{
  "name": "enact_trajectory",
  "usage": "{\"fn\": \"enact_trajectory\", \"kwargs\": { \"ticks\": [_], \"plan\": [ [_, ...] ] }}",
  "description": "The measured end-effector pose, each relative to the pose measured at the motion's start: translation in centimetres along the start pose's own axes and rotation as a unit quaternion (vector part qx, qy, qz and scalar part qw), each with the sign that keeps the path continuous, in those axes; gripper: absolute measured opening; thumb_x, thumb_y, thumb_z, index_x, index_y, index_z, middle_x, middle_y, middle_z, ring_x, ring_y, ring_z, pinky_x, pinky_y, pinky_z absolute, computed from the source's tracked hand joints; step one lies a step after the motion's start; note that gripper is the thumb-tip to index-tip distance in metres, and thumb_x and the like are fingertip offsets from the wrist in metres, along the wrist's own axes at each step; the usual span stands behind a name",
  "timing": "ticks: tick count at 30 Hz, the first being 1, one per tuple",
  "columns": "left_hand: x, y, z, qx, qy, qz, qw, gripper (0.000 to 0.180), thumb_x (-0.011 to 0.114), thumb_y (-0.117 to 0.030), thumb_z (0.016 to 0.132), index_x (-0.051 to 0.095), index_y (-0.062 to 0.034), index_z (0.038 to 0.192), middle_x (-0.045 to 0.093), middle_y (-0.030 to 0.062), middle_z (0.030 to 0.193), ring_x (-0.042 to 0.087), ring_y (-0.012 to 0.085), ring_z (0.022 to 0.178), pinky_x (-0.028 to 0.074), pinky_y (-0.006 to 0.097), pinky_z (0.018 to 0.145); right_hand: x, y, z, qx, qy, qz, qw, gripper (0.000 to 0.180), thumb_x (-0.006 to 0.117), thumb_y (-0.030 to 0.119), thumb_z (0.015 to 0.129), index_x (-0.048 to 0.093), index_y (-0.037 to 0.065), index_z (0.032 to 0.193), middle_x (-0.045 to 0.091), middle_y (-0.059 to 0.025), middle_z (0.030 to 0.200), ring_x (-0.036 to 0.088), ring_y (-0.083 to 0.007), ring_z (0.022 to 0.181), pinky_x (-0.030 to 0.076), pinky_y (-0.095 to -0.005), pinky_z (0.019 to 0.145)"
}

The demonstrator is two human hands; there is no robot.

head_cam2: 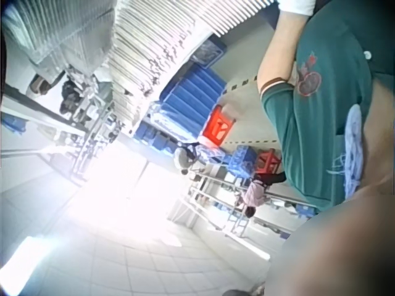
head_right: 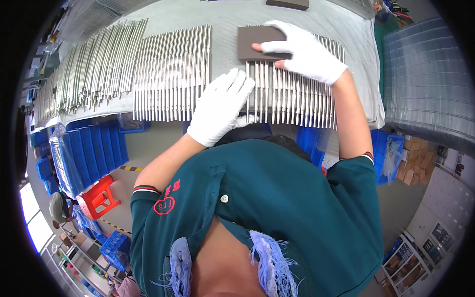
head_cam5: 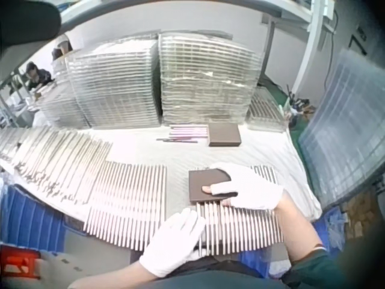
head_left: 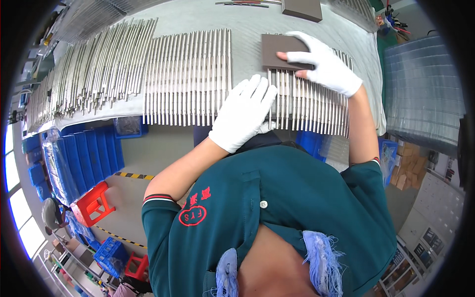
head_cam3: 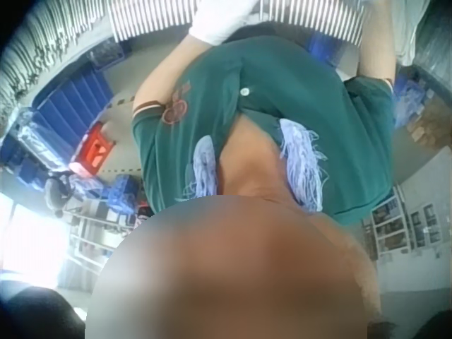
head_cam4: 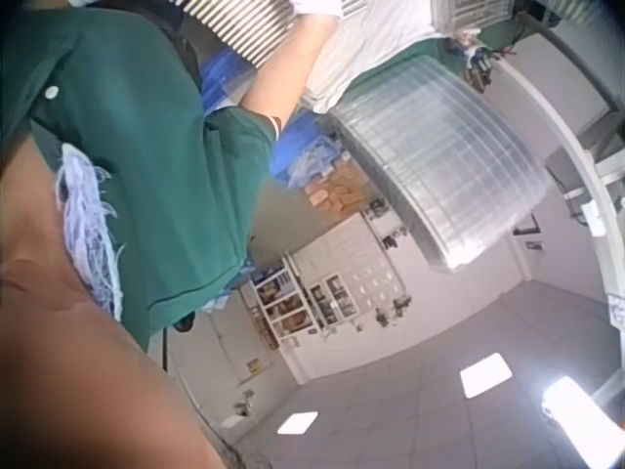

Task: Aligning and arranging rows of thin metal rods on a workbench using an alignment block.

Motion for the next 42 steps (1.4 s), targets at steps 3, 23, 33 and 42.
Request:
{"fn": "enact_trajectory", "kwargs": {
  "ticks": [3,23,33,42],
  "plan": [
    [0.0,0.0,0.3,0.004,-0.008,0.001,1.000,0.049,0.065,-0.024,0.078,0.053,-0.0012,0.120,0.055,0.0154,0.115,0.051,0.0302,0.118,0.042,0.039,0.100,0.3,0.9,0.6,-0.021,0.002,-0.040,0.999,0.055,0.072,0.018,0.078,0.064,0.028,0.131,0.039,-0.0169,0.152,0.043,-0.0367,0.134,0.032,-0.0416,0.115],
    [-1.7,1.6,-0.9,0.008,0.091,-0.017,0.996,0.110,0.070,-0.069,0.058,0.045,-0.0003,0.140,0.047,0.0213,0.143,0.039,0.0364,0.138,0.027,0.049,0.115,-5.5,-10.5,-9.4,0.180,-0.364,0.136,0.904,0.078,0.077,0.037,0.084,0.042,0.011,0.149,0.048,-0.0113,0.148,0.047,-0.0243,0.134,0.035,-0.0327,0.111],
    [0.9,-1.5,0.3,0.095,0.145,-0.071,0.982,0.099,0.074,-0.059,0.065,0.042,-0.0115,0.146,0.044,0.0157,0.148,0.037,0.0318,0.141,0.024,0.052,0.117,-4.9,-15.1,-12.6,0.245,-0.534,0.177,0.790,0.076,0.078,0.029,0.085,0.042,0.001,0.147,0.050,-0.0165,0.144,0.052,-0.0237,0.127,0.040,-0.0313,0.106],
    [0.3,-1.1,-0.2,0.081,0.138,-0.060,0.985,0.095,0.076,-0.056,0.065,0.046,-0.0104,0.143,0.048,0.0155,0.144,0.039,0.0298,0.139,0.025,0.051,0.116,-5.1,-15.0,-12.7,0.223,-0.538,0.146,0.800,0.075,0.078,0.027,0.086,0.042,0.001,0.147,0.049,-0.0161,0.145,0.052,-0.0233,0.126,0.041,-0.0317,0.106]
  ]
}}
Point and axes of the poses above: each hand's wrist, its own z-axis towards the middle knuckle, its own x-axis out of the palm, y = z × x, the point moved 8 cm from there along z, towards the middle knuckle
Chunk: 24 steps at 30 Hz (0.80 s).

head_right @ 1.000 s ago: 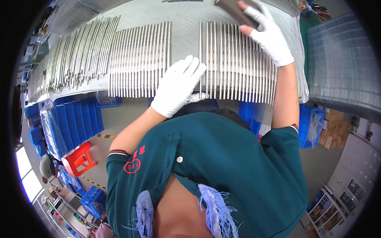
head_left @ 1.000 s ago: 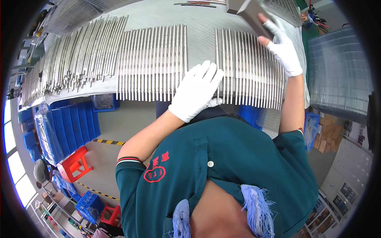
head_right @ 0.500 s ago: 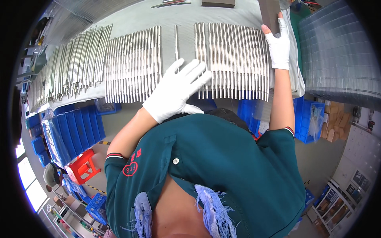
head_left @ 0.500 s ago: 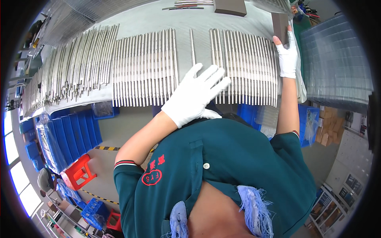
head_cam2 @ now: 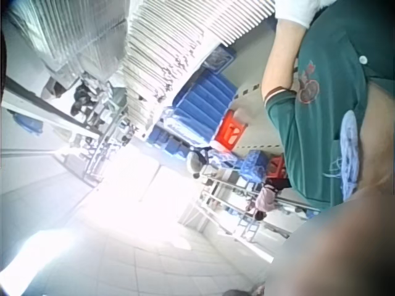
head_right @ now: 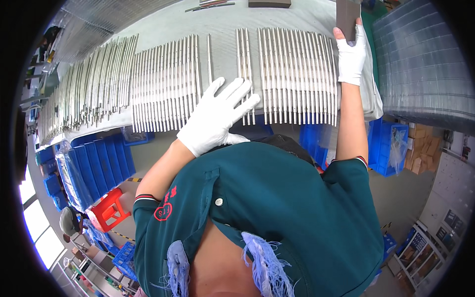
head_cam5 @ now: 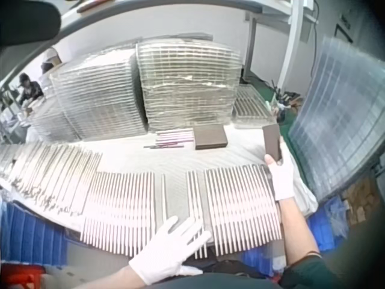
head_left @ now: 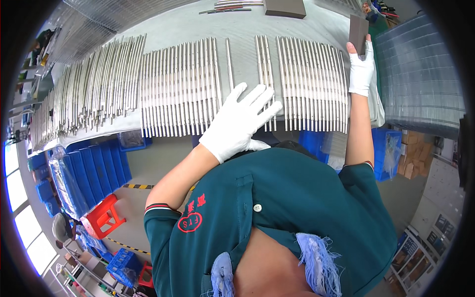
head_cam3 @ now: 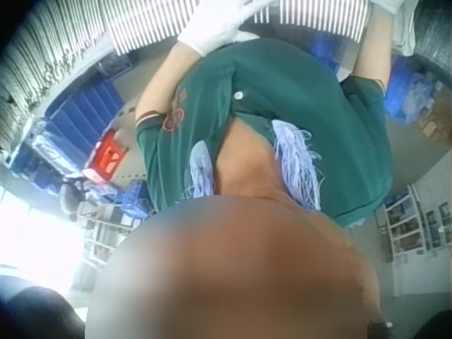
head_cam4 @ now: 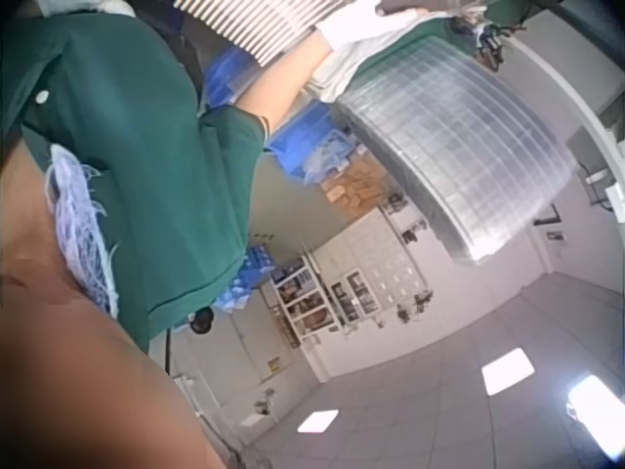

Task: Aligning and arranging rows of thin metal rods on a workbench using an alignment block.

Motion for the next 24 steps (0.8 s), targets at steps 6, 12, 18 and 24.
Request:
{"fn": "enact_trajectory", "kwargs": {
  "ticks": [6,12,18,24],
  "plan": [
    [0.4,0.0,0.3,0.000,0.007,-0.009,1.000,0.097,0.074,-0.057,0.067,0.043,-0.0115,0.146,0.044,0.0168,0.148,0.039,0.0320,0.140,0.024,0.051,0.117,-0.1,-0.3,0.1,0.000,-0.002,-0.002,1.000,0.076,0.078,0.028,0.085,0.042,0.001,0.146,0.049,-0.0165,0.145,0.053,-0.0238,0.126,0.042,-0.0323,0.106],
    [0.1,-0.2,0.2,-0.021,-0.046,0.018,0.999,0.076,0.075,-0.041,0.076,0.048,-0.0100,0.140,0.050,0.0149,0.140,0.043,0.0291,0.135,0.029,0.048,0.114,0.1,0.1,-0.1,-0.022,0.008,-0.018,1.000,0.076,0.079,0.028,0.085,0.043,0.003,0.146,0.049,-0.0158,0.145,0.054,-0.0234,0.125,0.042,-0.0324,0.106],
    [0.5,-0.3,0.4,-0.056,-0.066,0.049,0.995,0.060,0.068,-0.019,0.079,0.052,-0.0085,0.135,0.053,0.0143,0.136,0.048,0.0285,0.129,0.034,0.042,0.111,4.9,5.2,-2.9,-0.045,0.222,0.014,0.974,0.073,0.077,0.030,0.085,0.045,0.012,0.147,0.049,-0.0143,0.143,0.051,-0.0265,0.128,0.041,-0.0341,0.107],
    [1.0,-0.2,-0.6,-0.048,-0.118,0.008,0.992,0.046,0.055,-0.010,0.084,0.056,-0.0069,0.130,0.054,0.0160,0.133,0.052,0.0309,0.123,0.037,0.043,0.108,9.1,9.8,-6.2,-0.090,0.408,-0.134,0.899,0.065,0.075,0.036,0.081,0.054,0.028,0.142,0.042,-0.0161,0.150,0.042,-0.0358,0.136,0.031,-0.0400,0.114]
  ]
}}
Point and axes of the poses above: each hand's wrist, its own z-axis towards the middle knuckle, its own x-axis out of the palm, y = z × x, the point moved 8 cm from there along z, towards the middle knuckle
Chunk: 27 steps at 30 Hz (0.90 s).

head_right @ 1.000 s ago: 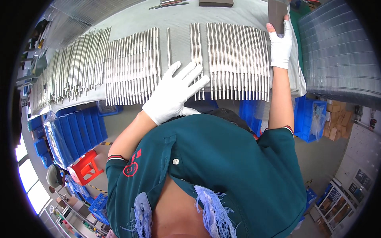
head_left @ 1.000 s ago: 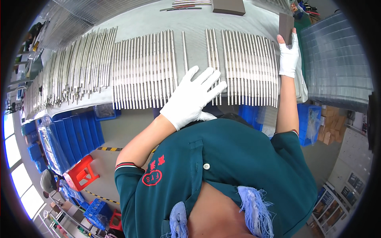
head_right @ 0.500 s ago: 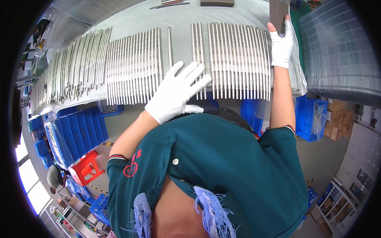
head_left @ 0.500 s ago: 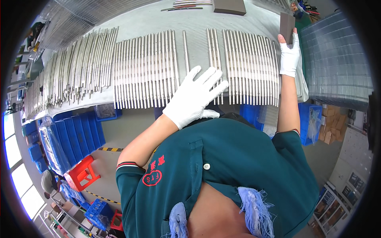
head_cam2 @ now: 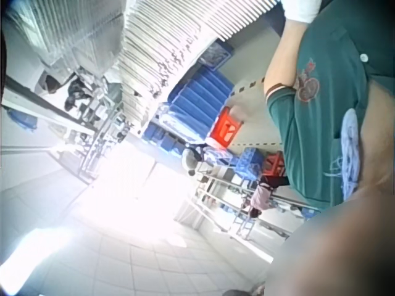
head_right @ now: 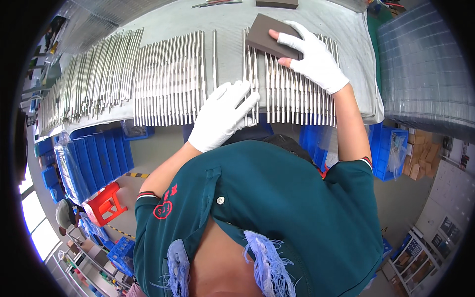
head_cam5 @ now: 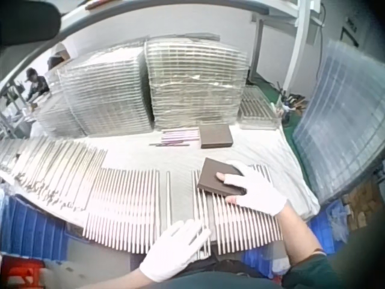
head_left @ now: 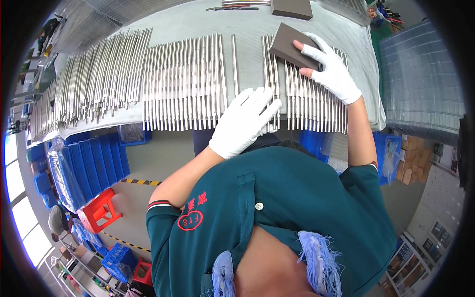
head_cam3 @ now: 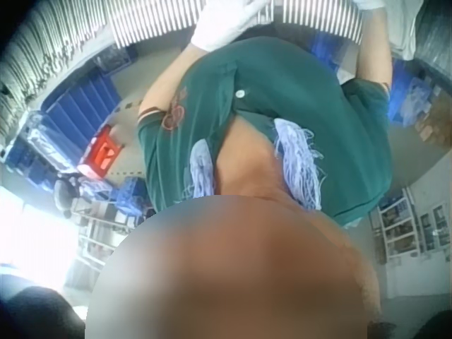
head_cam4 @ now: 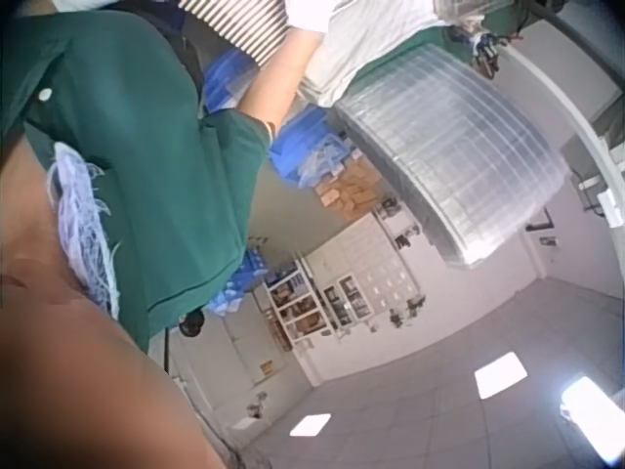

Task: Aligning and arranging rows of thin metal rods on a workbench using an alignment block.

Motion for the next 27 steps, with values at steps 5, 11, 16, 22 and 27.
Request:
{"fn": "enact_trajectory", "kwargs": {
  "ticks": [5,11,16,22,27],
  "plan": [
    [-0.2,0.0,0.0,0.015,-0.030,0.003,0.999,0.048,0.067,-0.013,0.075,0.059,-0.0074,0.122,0.056,0.0150,0.127,0.055,0.0326,0.118,0.043,0.042,0.104,1.9,3.3,0.7,-0.148,0.118,-0.123,0.974,0.054,0.071,0.026,0.082,0.061,0.032,0.134,0.042,-0.0180,0.149,0.045,-0.0375,0.132,0.035,-0.0424,0.112],
    [-0.5,0.1,-0.1,0.015,-0.037,-0.016,0.999,0.053,0.070,-0.018,0.072,0.058,-0.0060,0.122,0.055,0.0147,0.124,0.055,0.0323,0.112,0.045,0.040,0.099,3.0,4.7,1.6,-0.154,0.132,-0.088,0.975,0.058,0.073,0.011,0.077,0.064,0.027,0.132,0.041,-0.0180,0.150,0.045,-0.0377,0.132,0.034,-0.0407,0.113],
    [-0.5,0.0,0.4,0.033,-0.043,-0.037,0.998,0.059,0.074,-0.023,0.066,0.055,-0.0034,0.119,0.052,0.0132,0.116,0.054,0.0315,0.101,0.047,0.040,0.088,3.3,4.9,1.4,-0.140,0.118,-0.081,0.980,0.060,0.074,0.006,0.075,0.064,0.028,0.131,0.041,-0.0143,0.151,0.044,-0.0341,0.134,0.034,-0.0393,0.113],
    [0.1,0.1,-0.1,0.001,0.015,-0.080,0.997,0.045,0.057,-0.008,0.082,0.056,-0.0002,0.126,0.055,0.0198,0.131,0.053,0.0328,0.123,0.039,0.044,0.108,2.2,3.2,1.5,-0.134,0.140,-0.067,0.979,0.054,0.071,0.016,0.079,0.064,0.030,0.131,0.044,-0.0171,0.147,0.046,-0.0369,0.131,0.034,-0.0403,0.114],
    [-0.1,0.1,-0.3,-0.001,0.002,-0.063,0.998,0.044,0.057,-0.008,0.082,0.056,-0.0003,0.126,0.055,0.0194,0.131,0.052,0.0322,0.124,0.038,0.044,0.109,3.5,5.1,1.5,-0.170,0.098,-0.104,0.975,0.056,0.071,0.015,0.079,0.063,0.031,0.132,0.045,-0.0180,0.147,0.046,-0.0377,0.131,0.035,-0.0408,0.113]
  ]
}}
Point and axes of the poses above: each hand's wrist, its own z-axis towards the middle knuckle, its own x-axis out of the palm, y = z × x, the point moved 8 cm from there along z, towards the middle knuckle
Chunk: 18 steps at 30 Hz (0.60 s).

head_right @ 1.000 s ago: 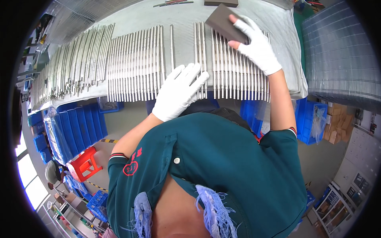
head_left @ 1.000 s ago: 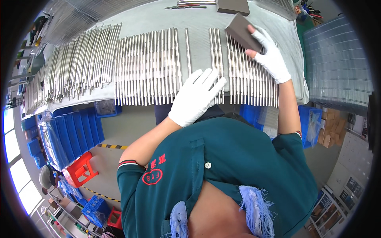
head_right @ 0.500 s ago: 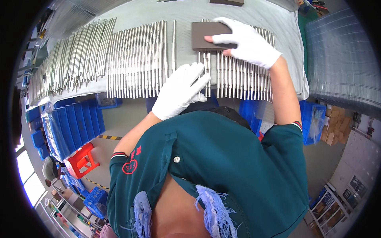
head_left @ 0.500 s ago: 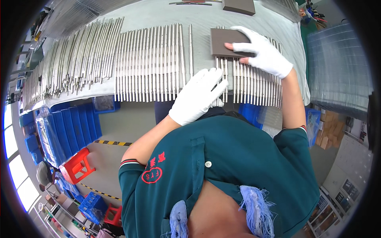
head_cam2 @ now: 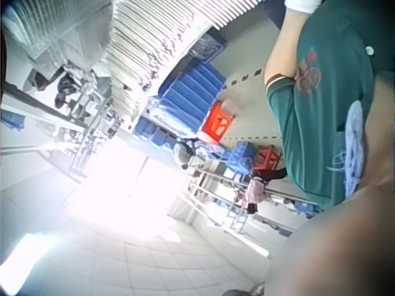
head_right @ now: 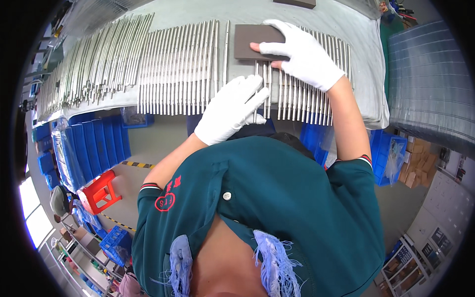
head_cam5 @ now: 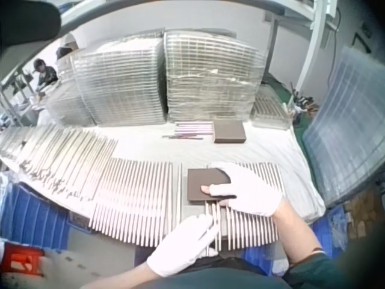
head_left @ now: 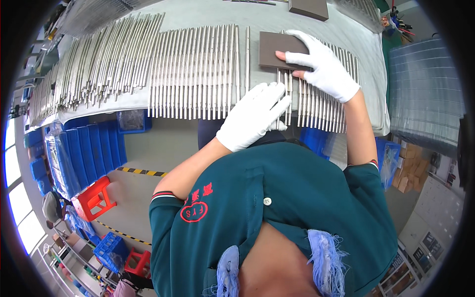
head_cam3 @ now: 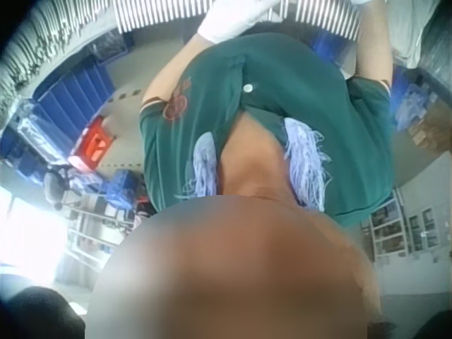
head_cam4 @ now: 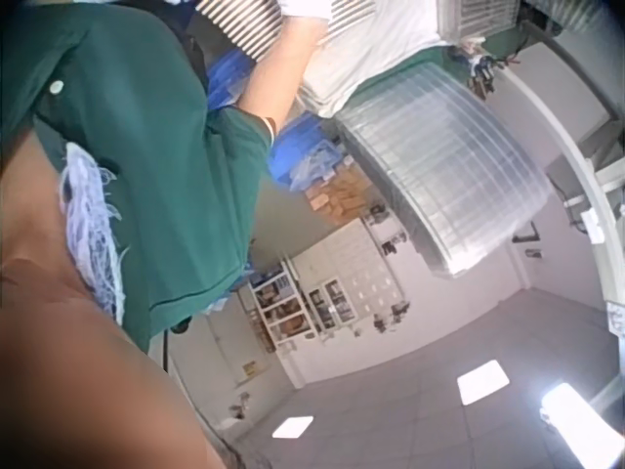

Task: Aligning and arranging rows of thin metal rods on a workbench using an alignment block.

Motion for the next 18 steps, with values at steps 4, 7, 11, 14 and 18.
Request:
{"fn": "enact_trajectory", "kwargs": {
  "ticks": [4,7,11,14,18],
  "plan": [
    [-0.2,0.0,0.2,0.010,-0.011,0.002,1.000,0.045,0.057,-0.007,0.082,0.056,-0.0003,0.126,0.055,0.0185,0.130,0.052,0.0315,0.124,0.039,0.044,0.108,-1.0,-1.6,-1.3,0.009,0.008,0.003,1.000,0.057,0.071,0.016,0.080,0.062,0.032,0.133,0.044,-0.0178,0.147,0.046,-0.0377,0.131,0.037,-0.0413,0.111],
    [-0.1,0.1,-0.2,0.010,-0.018,0.025,0.999,0.047,0.062,-0.010,0.081,0.055,-0.0014,0.127,0.055,0.0173,0.130,0.052,0.0307,0.123,0.038,0.043,0.108,-4.1,-5.1,-4.2,0.116,-0.067,0.077,0.988,0.059,0.074,0.028,0.082,0.057,0.033,0.139,0.042,-0.0142,0.149,0.045,-0.0324,0.134,0.034,-0.0401,0.113],
    [-1.0,-0.3,0.3,0.007,-0.013,0.019,1.000,0.055,0.070,-0.019,0.078,0.055,-0.0037,0.128,0.054,0.0146,0.130,0.051,0.0288,0.124,0.037,0.041,0.109,-6.0,-8.3,-6.2,0.155,-0.173,0.157,0.960,0.069,0.076,0.038,0.081,0.050,0.031,0.145,0.042,-0.0156,0.149,0.042,-0.0340,0.136,0.033,-0.0401,0.113],
    [-1.3,-0.4,0.2,0.016,0.031,0.083,0.996,0.066,0.076,-0.033,0.073,0.055,-0.0054,0.129,0.054,0.0119,0.130,0.048,0.0281,0.127,0.035,0.043,0.109,-5.4,-10.4,-8.1,0.220,-0.162,0.076,0.959,0.072,0.077,0.040,0.079,0.050,0.028,0.145,0.042,-0.0162,0.149,0.041,-0.0355,0.137,0.033,-0.0411,0.113],
    [-3.6,0.6,-1.2,-0.025,0.039,0.082,0.996,0.071,0.075,-0.050,0.072,0.059,-0.0073,0.126,0.056,0.0121,0.132,0.048,0.0314,0.129,0.031,0.048,0.111,-5.9,-8.7,-8.2,0.230,-0.127,-0.153,0.953,0.068,0.077,0.039,0.080,0.053,0.027,0.142,0.044,-0.0158,0.147,0.042,-0.0346,0.136,0.034,-0.0419,0.112]
  ]
}}
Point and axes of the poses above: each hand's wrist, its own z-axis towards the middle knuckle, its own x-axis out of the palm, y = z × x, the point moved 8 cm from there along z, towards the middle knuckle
